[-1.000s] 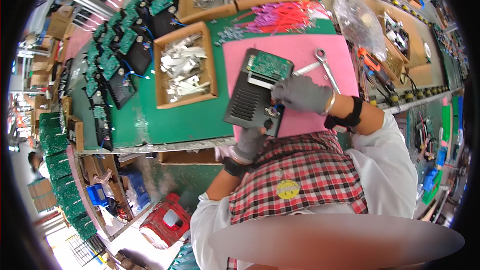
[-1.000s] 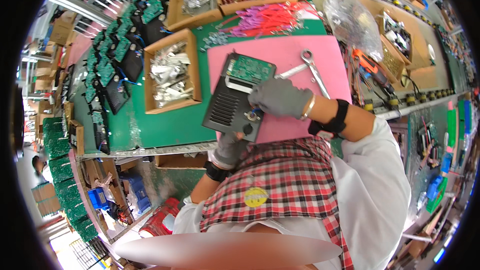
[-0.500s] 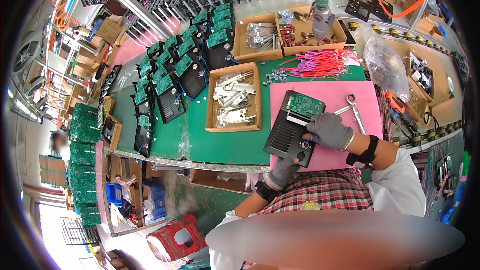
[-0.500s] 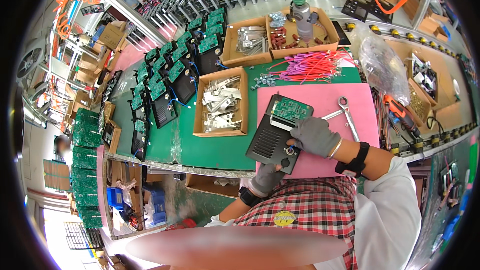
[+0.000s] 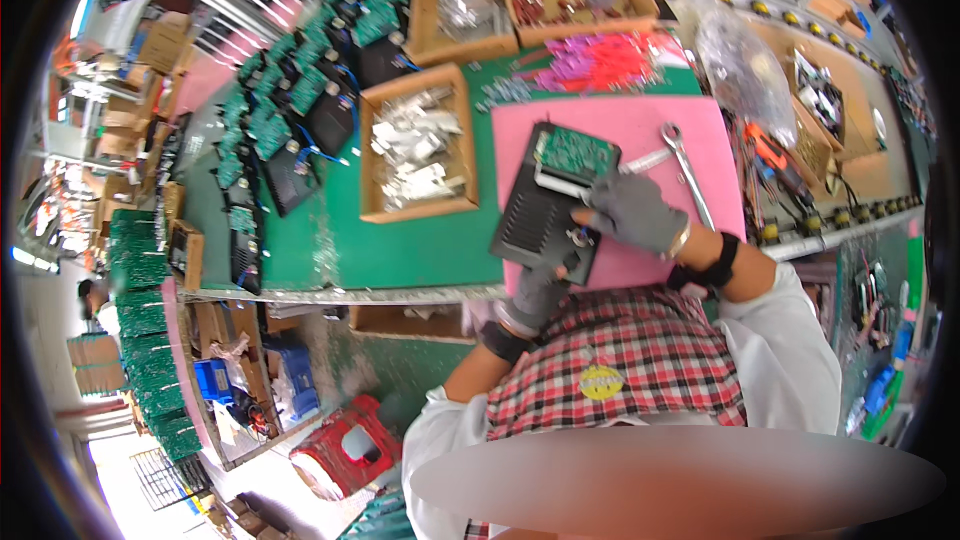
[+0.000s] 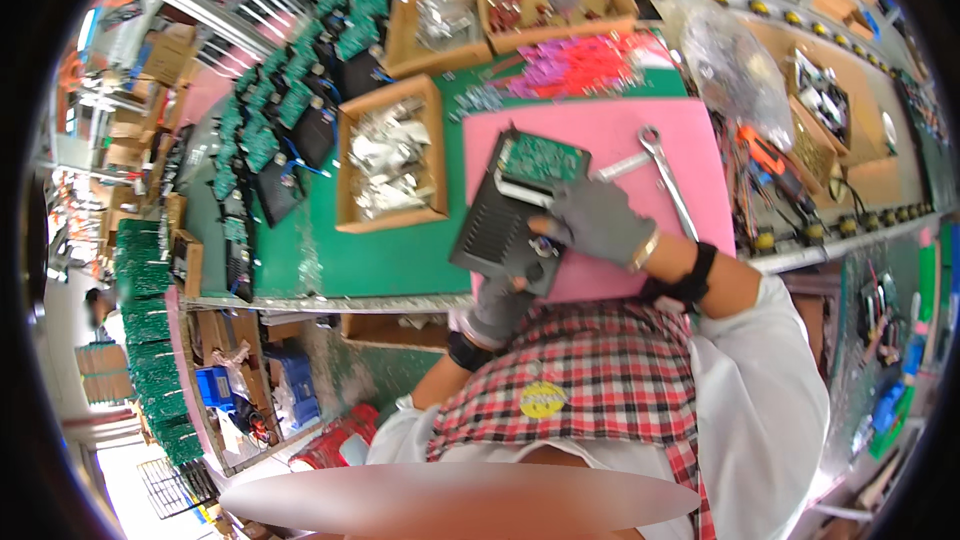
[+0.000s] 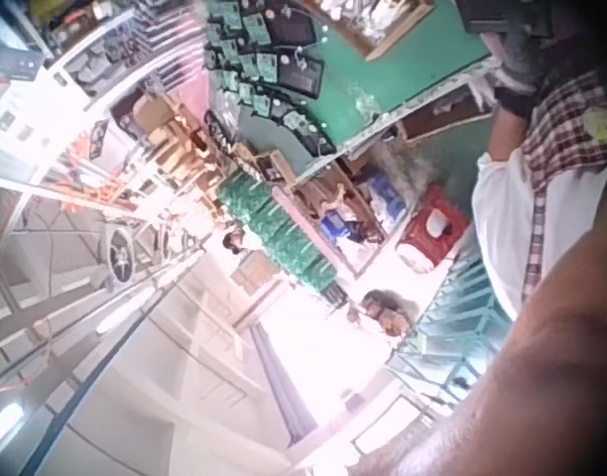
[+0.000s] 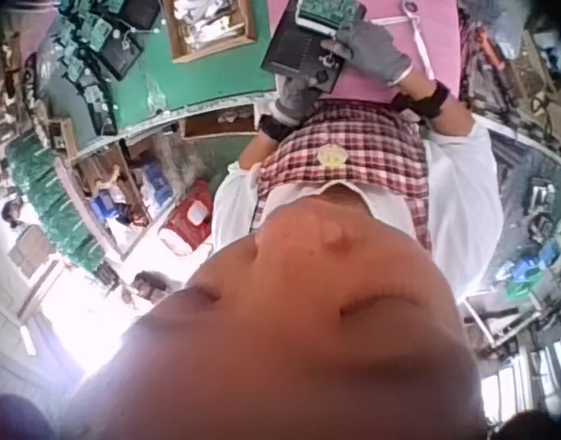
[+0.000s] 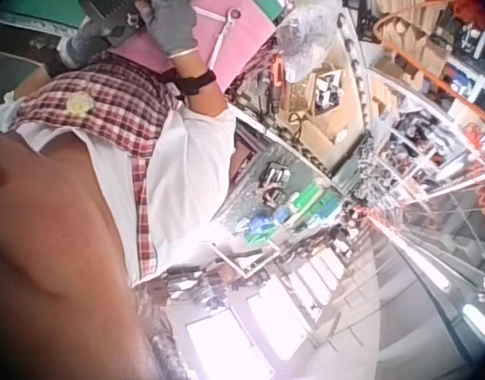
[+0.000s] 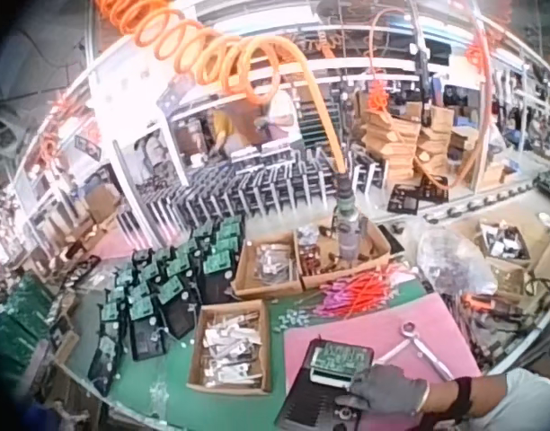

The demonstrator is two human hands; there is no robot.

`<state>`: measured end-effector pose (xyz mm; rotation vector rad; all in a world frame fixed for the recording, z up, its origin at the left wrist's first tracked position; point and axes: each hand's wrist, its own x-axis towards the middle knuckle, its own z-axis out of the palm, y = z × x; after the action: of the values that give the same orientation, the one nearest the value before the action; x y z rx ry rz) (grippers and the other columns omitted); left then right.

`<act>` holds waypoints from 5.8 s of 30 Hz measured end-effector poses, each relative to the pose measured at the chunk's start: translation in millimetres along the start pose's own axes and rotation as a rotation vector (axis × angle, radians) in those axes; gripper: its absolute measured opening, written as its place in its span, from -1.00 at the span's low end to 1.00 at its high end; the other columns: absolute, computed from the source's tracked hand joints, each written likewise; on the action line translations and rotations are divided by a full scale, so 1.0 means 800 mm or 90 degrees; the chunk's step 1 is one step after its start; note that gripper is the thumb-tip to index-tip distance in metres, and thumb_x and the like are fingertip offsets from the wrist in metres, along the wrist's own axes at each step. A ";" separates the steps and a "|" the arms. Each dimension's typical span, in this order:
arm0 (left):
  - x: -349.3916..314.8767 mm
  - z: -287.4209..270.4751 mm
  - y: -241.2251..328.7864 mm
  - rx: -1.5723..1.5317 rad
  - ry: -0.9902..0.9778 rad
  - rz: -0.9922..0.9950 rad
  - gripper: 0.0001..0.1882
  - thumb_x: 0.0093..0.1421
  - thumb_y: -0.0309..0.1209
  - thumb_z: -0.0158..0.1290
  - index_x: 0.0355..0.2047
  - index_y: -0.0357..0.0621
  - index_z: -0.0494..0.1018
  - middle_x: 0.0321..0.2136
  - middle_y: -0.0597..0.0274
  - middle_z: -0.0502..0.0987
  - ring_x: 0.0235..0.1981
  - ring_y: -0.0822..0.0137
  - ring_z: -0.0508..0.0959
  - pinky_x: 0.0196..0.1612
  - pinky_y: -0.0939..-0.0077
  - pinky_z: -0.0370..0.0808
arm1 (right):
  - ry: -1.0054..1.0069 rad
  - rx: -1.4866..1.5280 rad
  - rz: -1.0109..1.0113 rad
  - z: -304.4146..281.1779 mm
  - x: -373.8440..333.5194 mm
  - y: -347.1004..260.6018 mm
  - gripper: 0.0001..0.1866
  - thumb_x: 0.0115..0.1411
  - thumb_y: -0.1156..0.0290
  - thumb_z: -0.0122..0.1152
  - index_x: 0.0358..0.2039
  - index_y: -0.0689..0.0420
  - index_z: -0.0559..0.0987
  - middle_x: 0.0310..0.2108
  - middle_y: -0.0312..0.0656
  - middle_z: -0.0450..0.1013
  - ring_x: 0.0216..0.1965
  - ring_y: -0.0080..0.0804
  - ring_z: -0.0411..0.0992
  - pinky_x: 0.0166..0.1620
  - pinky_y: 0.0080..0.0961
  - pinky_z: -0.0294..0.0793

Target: Assembling electronic parts and wiring them onto a mounting plate using a wrench and electric screwdriver.

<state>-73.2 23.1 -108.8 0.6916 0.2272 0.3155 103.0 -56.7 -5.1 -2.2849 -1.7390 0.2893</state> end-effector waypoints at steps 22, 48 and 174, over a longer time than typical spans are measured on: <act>-0.005 0.007 0.004 -0.048 0.050 -0.045 -0.41 -0.09 -0.44 0.00 0.03 -0.19 0.18 -0.05 0.20 0.31 -0.02 0.28 0.34 0.06 0.34 0.30 | 0.011 0.234 0.035 0.015 -0.013 0.021 -0.64 0.12 0.11 -0.02 -0.49 0.15 0.55 -0.51 -0.12 0.42 -0.42 -0.15 0.39 -0.34 -0.30 0.35; 0.004 0.023 0.015 -0.014 0.013 -0.008 -0.54 0.04 -0.31 -0.01 -0.05 -0.23 0.28 -0.15 0.24 0.38 -0.14 0.40 0.39 -0.09 0.48 0.33 | -0.132 0.137 -0.076 0.001 0.022 0.027 -0.90 -0.04 0.41 0.03 -0.46 0.04 0.51 -0.44 -0.22 0.38 -0.34 -0.22 0.39 -0.27 -0.31 0.37; -0.005 0.010 0.013 0.248 0.062 0.027 -0.78 0.11 -0.50 -0.09 -0.22 -0.24 0.39 -0.25 0.22 0.46 -0.27 0.38 0.45 -0.21 0.50 0.40 | -0.228 -0.061 -0.194 -0.026 0.053 0.023 -0.85 -0.05 0.28 0.15 -0.41 -0.08 0.45 -0.36 -0.27 0.36 -0.42 -0.23 0.42 -0.50 -0.27 0.41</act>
<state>-76.6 24.6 -95.7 1.0676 0.3721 0.3498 137.6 -22.0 8.6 -2.0826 -2.2881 0.5922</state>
